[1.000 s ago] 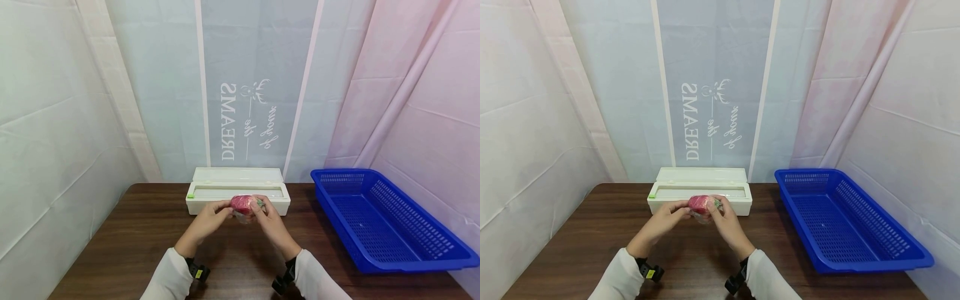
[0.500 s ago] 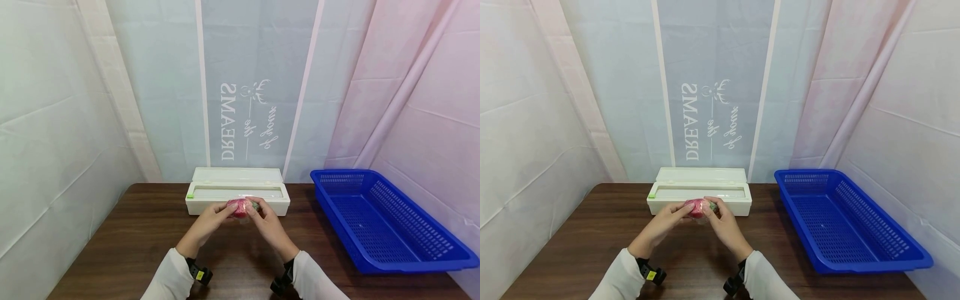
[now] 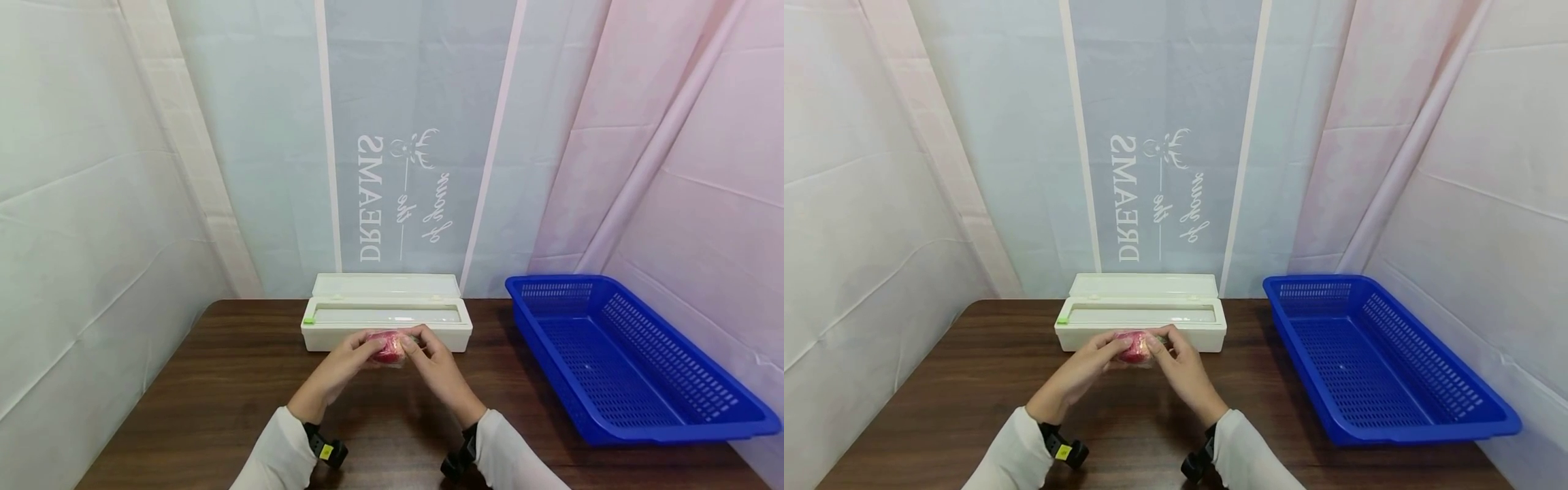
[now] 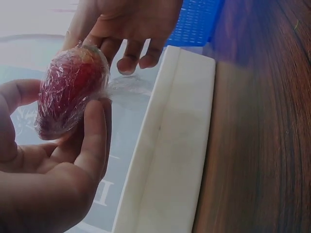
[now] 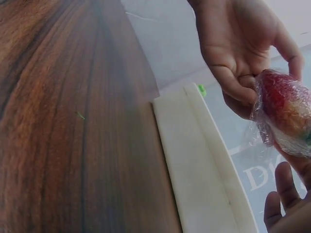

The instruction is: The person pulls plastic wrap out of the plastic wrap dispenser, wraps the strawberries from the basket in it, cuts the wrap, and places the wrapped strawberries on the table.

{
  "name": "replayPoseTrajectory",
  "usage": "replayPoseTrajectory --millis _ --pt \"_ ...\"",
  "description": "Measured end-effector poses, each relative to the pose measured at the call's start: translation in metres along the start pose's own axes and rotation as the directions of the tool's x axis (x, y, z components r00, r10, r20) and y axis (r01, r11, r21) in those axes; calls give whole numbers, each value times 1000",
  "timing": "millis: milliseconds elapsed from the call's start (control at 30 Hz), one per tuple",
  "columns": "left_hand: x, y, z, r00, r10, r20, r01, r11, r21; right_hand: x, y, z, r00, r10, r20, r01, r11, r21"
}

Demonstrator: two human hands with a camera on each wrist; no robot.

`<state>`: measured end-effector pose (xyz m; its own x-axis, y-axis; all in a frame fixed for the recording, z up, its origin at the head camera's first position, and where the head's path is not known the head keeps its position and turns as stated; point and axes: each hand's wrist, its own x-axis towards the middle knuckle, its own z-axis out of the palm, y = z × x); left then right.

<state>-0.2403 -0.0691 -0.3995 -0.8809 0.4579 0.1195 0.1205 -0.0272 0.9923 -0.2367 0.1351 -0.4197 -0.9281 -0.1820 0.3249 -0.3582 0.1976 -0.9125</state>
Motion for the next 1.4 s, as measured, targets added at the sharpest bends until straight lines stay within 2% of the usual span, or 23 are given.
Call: replayPoseTrajectory --millis 67,167,333,433,600,700,800,933,1167,1400 --pt "0 0 1 1000 6 17 -6 1000 -26 0 1 1 1000 0 1 0 1000 6" --pt "-1 0 2 999 10 37 -8 999 -52 1 4 0 999 12 35 -15 998 69" --pt "-1 0 6 999 -8 38 11 998 -70 3 11 -4 985 57 165 -94 970 224" --pt "-1 2 7 999 -9 34 11 997 -79 4 13 -8 958 62 280 -155 933 323" --pt "-2 4 4 1000 -4 18 6 997 -80 6 13 -9 891 15 453 -252 848 466" --pt "-3 4 1 1000 -17 -8 17 998 -55 5 10 -9 879 -9 476 -271 812 517" --pt "-3 4 0 998 -29 -52 27 999 -42 4 8 -8 886 -9 463 -279 788 549" --pt "-1 4 0 994 -37 -103 33 999 -40 6 8 -9 894 -1 448 -269 797 540" --pt "1 3 0 980 -38 -197 40 999 6 9 8 -13 917 63 394 -253 855 452" --pt "-1 4 -1 973 -26 -229 41 997 63 10 6 -16 945 113 308 -236 887 397"
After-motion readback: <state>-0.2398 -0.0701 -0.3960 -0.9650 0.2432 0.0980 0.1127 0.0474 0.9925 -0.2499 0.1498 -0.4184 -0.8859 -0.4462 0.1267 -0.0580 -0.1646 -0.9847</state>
